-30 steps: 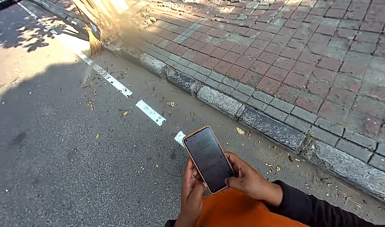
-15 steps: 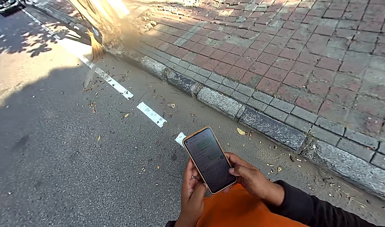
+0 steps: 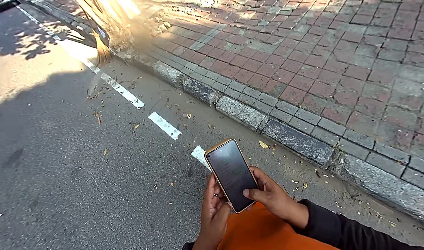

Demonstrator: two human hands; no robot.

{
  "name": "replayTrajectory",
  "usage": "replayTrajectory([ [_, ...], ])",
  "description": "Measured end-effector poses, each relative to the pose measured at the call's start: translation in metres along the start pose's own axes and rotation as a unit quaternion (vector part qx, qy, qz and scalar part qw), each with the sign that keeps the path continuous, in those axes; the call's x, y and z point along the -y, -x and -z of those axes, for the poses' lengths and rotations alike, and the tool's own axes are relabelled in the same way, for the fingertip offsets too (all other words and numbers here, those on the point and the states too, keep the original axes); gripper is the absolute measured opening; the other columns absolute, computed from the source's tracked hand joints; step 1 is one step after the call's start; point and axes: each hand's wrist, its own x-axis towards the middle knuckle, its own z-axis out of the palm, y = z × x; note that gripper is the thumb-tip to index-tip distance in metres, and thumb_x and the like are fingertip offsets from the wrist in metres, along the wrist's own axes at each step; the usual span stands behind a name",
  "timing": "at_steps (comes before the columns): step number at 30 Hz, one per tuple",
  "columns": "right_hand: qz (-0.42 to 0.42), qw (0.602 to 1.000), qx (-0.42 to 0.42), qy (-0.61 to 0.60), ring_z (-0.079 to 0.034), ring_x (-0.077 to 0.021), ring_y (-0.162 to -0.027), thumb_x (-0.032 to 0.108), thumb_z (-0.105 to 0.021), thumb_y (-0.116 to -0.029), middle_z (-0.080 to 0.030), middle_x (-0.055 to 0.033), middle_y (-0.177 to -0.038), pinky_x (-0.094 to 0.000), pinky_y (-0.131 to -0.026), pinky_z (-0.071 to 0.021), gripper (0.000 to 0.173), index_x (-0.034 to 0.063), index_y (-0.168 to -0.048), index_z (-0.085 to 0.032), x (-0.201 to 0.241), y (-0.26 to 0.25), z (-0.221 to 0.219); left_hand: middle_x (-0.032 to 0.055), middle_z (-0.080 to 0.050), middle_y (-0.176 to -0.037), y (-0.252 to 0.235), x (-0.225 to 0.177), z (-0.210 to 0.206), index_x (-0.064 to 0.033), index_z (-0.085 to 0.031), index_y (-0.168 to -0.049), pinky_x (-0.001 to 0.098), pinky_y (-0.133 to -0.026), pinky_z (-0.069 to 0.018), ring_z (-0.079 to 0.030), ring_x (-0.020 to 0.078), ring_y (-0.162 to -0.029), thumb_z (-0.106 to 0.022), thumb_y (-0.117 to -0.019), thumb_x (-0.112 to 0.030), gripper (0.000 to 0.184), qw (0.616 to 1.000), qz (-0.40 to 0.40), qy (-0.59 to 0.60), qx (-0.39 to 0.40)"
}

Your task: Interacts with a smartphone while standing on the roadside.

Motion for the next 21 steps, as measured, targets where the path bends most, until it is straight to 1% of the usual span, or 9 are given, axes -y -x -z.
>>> replayTrajectory([
  [3, -0.010, 1.000, -0.017, 0.006, -0.074, -0.0135, -0.084, 0.005, -0.065, -0.0936, -0.072, -0.0046, -0.108, -0.0269, -0.062, -0.0627, 0.038, 0.0078, -0.127, -0.047, -0.0007, -0.0015, -0.0038, -0.0023, -0.067, -0.128, 0.0018, -0.0009, 0.0012, -0.0009, -0.010, -0.159, 0.0332, -0.100, -0.0558, -0.067, 0.0108, -0.114, -0.049, -0.0878, 0.009, 0.082, 1.000, 0.002, -0.001, 0.008],
  [5, -0.018, 0.999, -0.028, 0.010, -0.074, -0.0139, -0.082, 0.004, -0.067, -0.0940, -0.072, -0.0057, -0.107, -0.0265, -0.061, -0.0625, 0.038, 0.0077, -0.127, -0.048, -0.0014, -0.0026, -0.0060, -0.0022, -0.067, -0.128, 0.0030, -0.0009, 0.0021, -0.0005, -0.010, -0.159, 0.0329, -0.100, -0.0560, -0.067, 0.0108, -0.114, -0.050, -0.0871, 0.010, 0.082, 1.000, 0.002, -0.004, 0.007],
  [9, -0.014, 0.999, -0.029, 0.020, -0.074, -0.0133, -0.079, 0.004, -0.067, -0.0933, -0.072, -0.0052, -0.105, -0.0258, -0.059, -0.0618, 0.037, 0.0076, -0.125, -0.049, -0.0023, -0.0039, -0.0084, -0.0028, -0.067, -0.127, 0.0044, -0.0037, 0.0026, 0.0010, -0.008, -0.158, 0.0327, -0.100, -0.0558, -0.067, 0.0102, -0.113, -0.051, -0.0874, 0.010, 0.083, 1.000, 0.009, 0.001, 0.000],
  [11, -0.013, 0.999, -0.026, 0.025, -0.074, -0.0134, -0.079, 0.003, -0.067, -0.0932, -0.072, -0.0053, -0.105, -0.0261, -0.060, -0.0620, 0.037, 0.0076, -0.125, -0.049, -0.0024, -0.0045, -0.0084, -0.0027, -0.067, -0.127, 0.0048, -0.0039, 0.0028, 0.0007, -0.008, -0.158, 0.0329, -0.100, -0.0559, -0.067, 0.0105, -0.113, -0.051, -0.0873, 0.010, 0.083, 1.000, 0.010, 0.003, -0.004],
  [12, -0.013, 0.999, -0.023, 0.025, -0.074, -0.0134, -0.080, 0.003, -0.066, -0.0930, -0.072, -0.0049, -0.106, -0.0263, -0.060, -0.0622, 0.037, 0.0076, -0.125, -0.049, -0.0019, -0.0043, -0.0082, -0.0026, -0.067, -0.127, 0.0049, -0.0034, 0.0034, 0.0004, -0.009, -0.158, 0.0331, -0.100, -0.0559, -0.068, 0.0106, -0.113, -0.050, -0.0868, 0.010, 0.083, 1.000, 0.009, 0.004, -0.006],
  [15, -0.014, 0.999, -0.006, 0.033, -0.074, -0.0133, -0.082, 0.000, -0.058, -0.0911, -0.072, -0.0035, -0.108, -0.0276, -0.062, -0.0631, 0.039, 0.0080, -0.128, -0.048, 0.0009, -0.0037, -0.0071, -0.0036, -0.068, -0.125, 0.0032, -0.0022, 0.0067, -0.0008, -0.011, -0.158, 0.0333, -0.099, -0.0559, -0.068, 0.0102, -0.112, -0.048, -0.0850, 0.011, 0.083, 1.000, 0.005, 0.013, -0.012],
  [17, -0.016, 0.999, 0.000, 0.037, -0.074, -0.0134, -0.083, -0.001, -0.056, -0.0919, -0.072, -0.0033, -0.108, -0.0280, -0.063, -0.0634, 0.039, 0.0082, -0.129, -0.048, 0.0017, -0.0040, -0.0062, -0.0032, -0.069, -0.124, 0.0025, -0.0012, 0.0081, -0.0003, -0.012, -0.158, 0.0334, -0.099, -0.0558, -0.068, 0.0104, -0.112, -0.048, -0.0834, 0.012, 0.083, 1.000, 0.006, 0.019, -0.017],
  [19, -0.005, 1.000, 0.013, 0.026, -0.074, -0.0124, -0.086, 0.003, -0.053, -0.0949, -0.071, -0.0023, -0.109, -0.0286, -0.066, -0.0638, 0.034, 0.0084, -0.128, -0.048, 0.0009, -0.0045, -0.0039, -0.0039, -0.069, -0.123, 0.0022, -0.0005, 0.0087, -0.0002, -0.013, -0.157, 0.0333, -0.099, -0.0562, -0.068, 0.0102, -0.111, -0.048, -0.0823, 0.012, 0.083, 0.999, 0.012, 0.022, -0.026],
  [21, 0.004, 1.000, 0.017, 0.007, -0.073, -0.0114, -0.089, 0.013, -0.045, -0.0988, -0.069, -0.0008, -0.108, -0.0295, -0.068, -0.0636, 0.030, 0.0088, -0.129, -0.050, -0.0010, -0.0054, -0.0016, -0.0047, -0.069, -0.122, 0.0021, 0.0014, 0.0105, -0.0021, -0.015, -0.156, 0.0331, -0.099, -0.0561, -0.068, 0.0099, -0.111, -0.050, -0.0830, 0.011, 0.082, 0.999, 0.013, 0.029, -0.026],
])
